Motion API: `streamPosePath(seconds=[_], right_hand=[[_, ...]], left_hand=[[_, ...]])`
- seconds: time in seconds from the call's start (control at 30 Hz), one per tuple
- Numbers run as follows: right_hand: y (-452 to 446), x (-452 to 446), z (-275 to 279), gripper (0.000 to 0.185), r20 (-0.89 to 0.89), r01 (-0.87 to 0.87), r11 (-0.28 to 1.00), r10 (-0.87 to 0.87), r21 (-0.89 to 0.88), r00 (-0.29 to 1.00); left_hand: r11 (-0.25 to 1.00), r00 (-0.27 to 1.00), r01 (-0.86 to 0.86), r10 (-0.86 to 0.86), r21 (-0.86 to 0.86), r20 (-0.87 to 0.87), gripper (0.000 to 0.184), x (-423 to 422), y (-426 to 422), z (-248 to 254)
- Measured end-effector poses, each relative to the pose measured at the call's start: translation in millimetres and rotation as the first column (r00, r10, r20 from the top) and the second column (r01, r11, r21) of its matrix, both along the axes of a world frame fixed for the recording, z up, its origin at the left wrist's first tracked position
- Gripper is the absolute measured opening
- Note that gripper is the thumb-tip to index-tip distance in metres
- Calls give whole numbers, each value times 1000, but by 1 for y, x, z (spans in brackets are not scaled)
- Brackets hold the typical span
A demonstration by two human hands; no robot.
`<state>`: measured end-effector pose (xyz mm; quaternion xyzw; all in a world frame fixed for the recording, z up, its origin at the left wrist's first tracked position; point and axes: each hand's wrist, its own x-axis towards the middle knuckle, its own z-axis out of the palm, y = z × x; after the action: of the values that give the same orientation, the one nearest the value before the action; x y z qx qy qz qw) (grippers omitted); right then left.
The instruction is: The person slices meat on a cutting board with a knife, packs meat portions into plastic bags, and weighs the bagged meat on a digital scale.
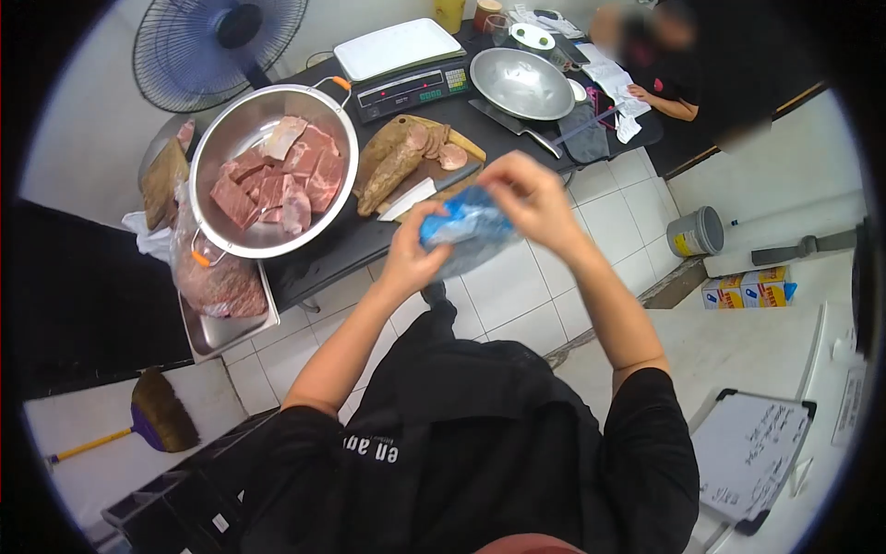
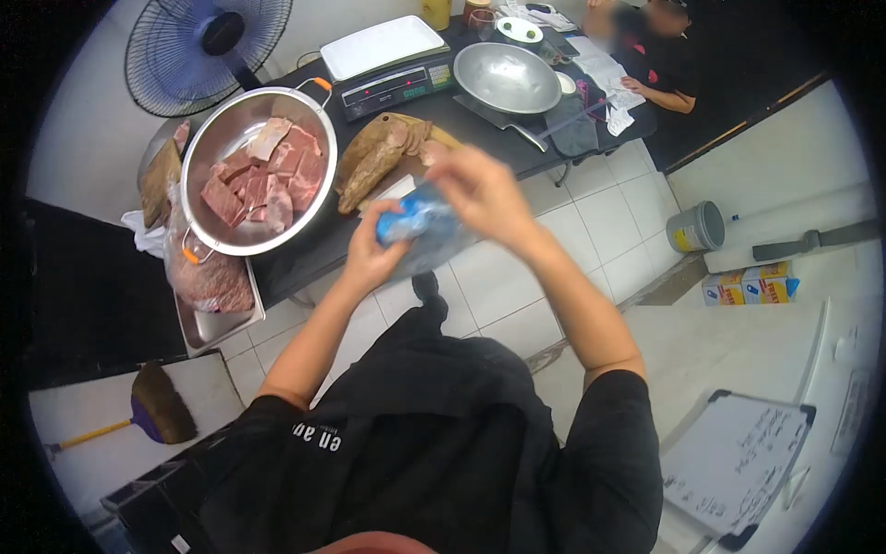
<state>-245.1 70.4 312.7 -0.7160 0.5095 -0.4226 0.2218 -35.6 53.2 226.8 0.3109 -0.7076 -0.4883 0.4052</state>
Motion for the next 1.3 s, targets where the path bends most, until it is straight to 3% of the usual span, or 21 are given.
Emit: streamPosePath(seconds=[0.07, 0.13, 0.17, 0.23, 0.27, 0.37, 0.47, 0.53, 0.6, 0.63, 0.67, 0.73, 0.8, 0.87, 0.9, 0.97, 1.07, 1.13, 1.2, 1.27, 1.3], right_hand=[[-59, -36, -11, 14, 52, 124, 992, -125, 19, 991], [-118, -64, -10, 20, 20, 194, 972, -198, 130, 980], [-148, -77, -11, 20, 3, 176, 975, -178, 134, 984], [-204, -100, -24, 24, -334, 155, 986, -124, 65, 934], [-232, -107, -32, 24, -338, 138, 988, -107, 69, 935], [-321, -113, -64, 27, -417, -28, 999, 18, -19, 909], [-417, -94, -91, 40, -487, -125, 988, 65, -92, 871], [-472, -76, -105, 47, -586, -152, 984, 73, -87, 807], [-517, -67, -128, 63, -708, -200, 977, 87, -78, 700], [-535, -64, -141, 56, -743, -206, 972, 57, -110, 667], [-549, -64, -153, 50, -773, -210, 967, 23, -144, 635], [-556, -63, -160, 58, -777, -175, 983, 152, 56, 611], [-564, -64, -166, 57, -794, -152, 973, 228, 171, 564], [-559, -77, -176, 57, -714, -206, 978, 170, 37, 679], [-547, -86, -168, 57, -587, -244, 970, 187, -19, 788], [-506, -110, -146, 43, -397, -293, 930, 188, -221, 898], [-425, -167, -135, 24, -257, -281, 953, 301, 112, 918], [-369, -204, -137, 19, -340, -205, 777, 475, 595, 812], [-313, -221, -140, 16, -192, -253, 631, 549, 734, 813], [-274, -230, -171, 14, -52, -341, 623, 524, 704, 850], [-261, -230, -191, 17, -59, -364, 711, 494, 602, 867]], left_hand=[[983, 986, -91, 66, -160, -154, 39, -45, -52, -20], [915, 989, -135, 102, -381, -107, 35, -80, -105, -34], [914, 985, -160, 123, -372, -122, 35, -95, -131, -41], [762, 994, -111, 89, -638, -67, 29, -122, -173, -55], [763, 992, -127, 106, -634, -70, 29, -133, -191, -59], [521, 989, -46, 145, -852, 35, 11, -155, -231, -78], [473, 967, 100, 159, -875, 197, 9, -174, -260, -115], [538, 911, 209, 198, -817, 363, 13, -182, -266, -145], [700, 761, 338, 191, -630, 620, 20, -187, -266, -163], [774, 720, 356, 130, -523, 682, 33, -189, -263, -169], [795, 706, 331, 149, -508, 693, 33, -188, -260, -166], [922, 736, 251, 16, -295, 677, 48, -191, -250, -152], [949, 794, 116, 89, -294, 601, 60, -200, -250, -149], [970, 866, -130, 211, -203, 453, 38, -216, -244, -145], [973, 859, -148, 216, -178, 464, 38, -225, -241, -148], [934, 700, -257, 358, -250, 618, 25, -239, -250, -156], [948, 801, -313, 292, -51, 523, 16, -236, -255, -155], [931, 816, -350, 357, -104, 454, 15, -232, -259, -156], [915, 834, -373, 402, -151, 377, 13, -227, -258, -158], [882, 840, -459, 470, -108, 271, 14, -226, -260, -163], [865, 825, -474, 502, -167, 261, 18, -225, -262, -166]])
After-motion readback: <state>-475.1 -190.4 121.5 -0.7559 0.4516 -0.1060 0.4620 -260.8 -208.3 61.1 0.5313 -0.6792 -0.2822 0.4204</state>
